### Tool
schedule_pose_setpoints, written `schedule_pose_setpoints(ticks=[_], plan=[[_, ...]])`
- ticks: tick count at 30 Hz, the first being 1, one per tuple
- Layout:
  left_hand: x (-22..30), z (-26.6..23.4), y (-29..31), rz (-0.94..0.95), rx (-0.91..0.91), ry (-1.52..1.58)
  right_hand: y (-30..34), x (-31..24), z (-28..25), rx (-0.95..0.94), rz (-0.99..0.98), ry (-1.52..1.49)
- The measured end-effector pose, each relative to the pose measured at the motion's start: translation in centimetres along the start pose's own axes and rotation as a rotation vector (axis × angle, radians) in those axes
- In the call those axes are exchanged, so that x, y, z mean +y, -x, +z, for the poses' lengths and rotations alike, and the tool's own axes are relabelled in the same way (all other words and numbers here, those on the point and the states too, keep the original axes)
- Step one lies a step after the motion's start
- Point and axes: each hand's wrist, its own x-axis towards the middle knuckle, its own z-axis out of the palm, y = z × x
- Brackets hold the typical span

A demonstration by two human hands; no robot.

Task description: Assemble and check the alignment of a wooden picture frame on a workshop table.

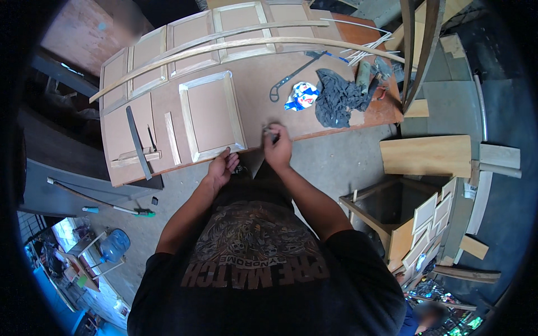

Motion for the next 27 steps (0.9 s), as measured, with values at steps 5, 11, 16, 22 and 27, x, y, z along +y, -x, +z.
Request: schedule_pose_setpoints(ticks=[5,11,16,22,27], plan=[[0.1,-0.2,0.2,0.000,-0.001,-0.019,-3.5,4.3,-7.4,0.591,0.042,0.080],[0.4,0.1,0.3,-0.014,0.012,-0.040,-6.2,5.5,-13.4,0.453,0.258,0.542],[0.3,0.1,0.2,-0.006,-0.005,-0.030,-7.0,2.5,-13.5,0.206,0.315,0.799],[0.3,0.2,0.4,-0.010,-0.004,-0.029,-5.5,2.6,-12.9,0.206,0.286,0.658],[0.3,0.3,0.5,-0.015,0.010,-0.029,-4.6,3.7,-11.0,0.435,0.118,-0.013]])
